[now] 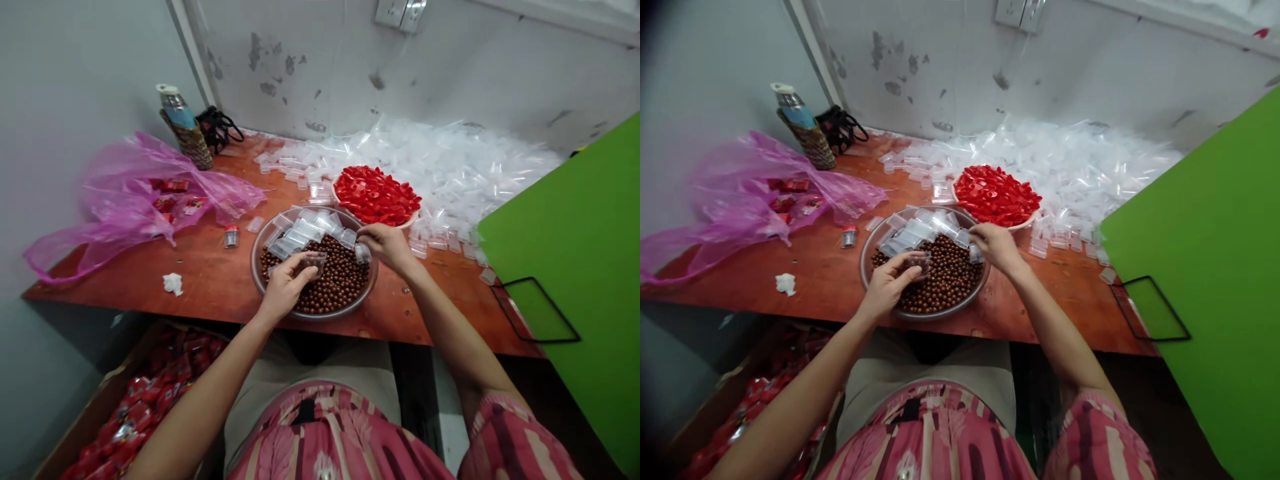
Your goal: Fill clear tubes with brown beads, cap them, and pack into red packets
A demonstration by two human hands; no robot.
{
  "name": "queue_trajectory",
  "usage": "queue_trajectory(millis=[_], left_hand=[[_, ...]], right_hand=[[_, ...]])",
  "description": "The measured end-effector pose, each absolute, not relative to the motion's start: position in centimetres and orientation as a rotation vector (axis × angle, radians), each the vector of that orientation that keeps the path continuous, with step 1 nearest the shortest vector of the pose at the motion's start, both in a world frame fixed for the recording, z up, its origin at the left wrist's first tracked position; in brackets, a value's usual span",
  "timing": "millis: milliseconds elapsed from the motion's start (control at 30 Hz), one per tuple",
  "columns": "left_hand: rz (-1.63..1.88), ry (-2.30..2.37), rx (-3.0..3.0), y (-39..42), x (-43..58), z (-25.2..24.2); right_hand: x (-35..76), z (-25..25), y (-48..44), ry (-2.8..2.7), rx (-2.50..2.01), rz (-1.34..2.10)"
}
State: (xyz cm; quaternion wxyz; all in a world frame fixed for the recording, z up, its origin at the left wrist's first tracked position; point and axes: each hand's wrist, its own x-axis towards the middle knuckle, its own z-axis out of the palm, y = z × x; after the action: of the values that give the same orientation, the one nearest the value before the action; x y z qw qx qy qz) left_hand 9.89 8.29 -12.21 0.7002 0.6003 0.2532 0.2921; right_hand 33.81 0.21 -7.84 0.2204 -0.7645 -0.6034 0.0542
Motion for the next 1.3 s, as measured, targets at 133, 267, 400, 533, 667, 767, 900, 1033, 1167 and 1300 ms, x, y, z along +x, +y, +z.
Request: queue_trajectory(millis=[133, 267, 400, 533, 667, 767, 900, 1033, 1167, 1300], left_hand=[[0.631, 0.559, 1.255, 8.0, 10.0, -11.8], [0.636, 0.576, 1.275, 8.0, 10.0, -11.7], [0.642, 0.602, 1.325, 8.1, 9.9, -11.6], [0.657, 0.590, 1.312, 8.1, 10.0, -11.7], [0.663, 0.571, 1.308, 8.1, 10.1, -12.0], [0.687, 0.569, 1.439, 8.2, 10.0, -12.2], [0.738, 0.548, 1.656, 8.1, 9.9, -12.0], [0.743, 0.513, 1.766, 7.7, 9.8, -11.6], [0.792, 0.489, 1.811, 7.6, 9.6, -11.7], [0.870, 0.509, 1.842, 7.5, 9.2, -12.1]], right_hand=[[39.5, -6.9, 0.5, -1.689, -2.488, -0.275], [42.1, -7.0, 1.3, -2.049, -2.452, -0.250], [42.3, -7.4, 2.0, -2.269, -2.414, -0.267], [43.0, -7.6, 2.2, -2.293, -2.450, -0.333], [42.5, -6.7, 1.8, -1.985, -2.440, -0.329], [39.0, -5.6, 1.0, -1.783, -2.202, -0.204], [31.7, -4.8, -0.1, -1.771, -1.678, 0.323], [27.4, -5.0, -0.2, -1.897, -1.588, 0.382], [27.2, -5.0, 0.2, -1.958, -1.554, 0.373], [27.1, -5.0, 0.0, -2.007, -1.550, 0.297]])
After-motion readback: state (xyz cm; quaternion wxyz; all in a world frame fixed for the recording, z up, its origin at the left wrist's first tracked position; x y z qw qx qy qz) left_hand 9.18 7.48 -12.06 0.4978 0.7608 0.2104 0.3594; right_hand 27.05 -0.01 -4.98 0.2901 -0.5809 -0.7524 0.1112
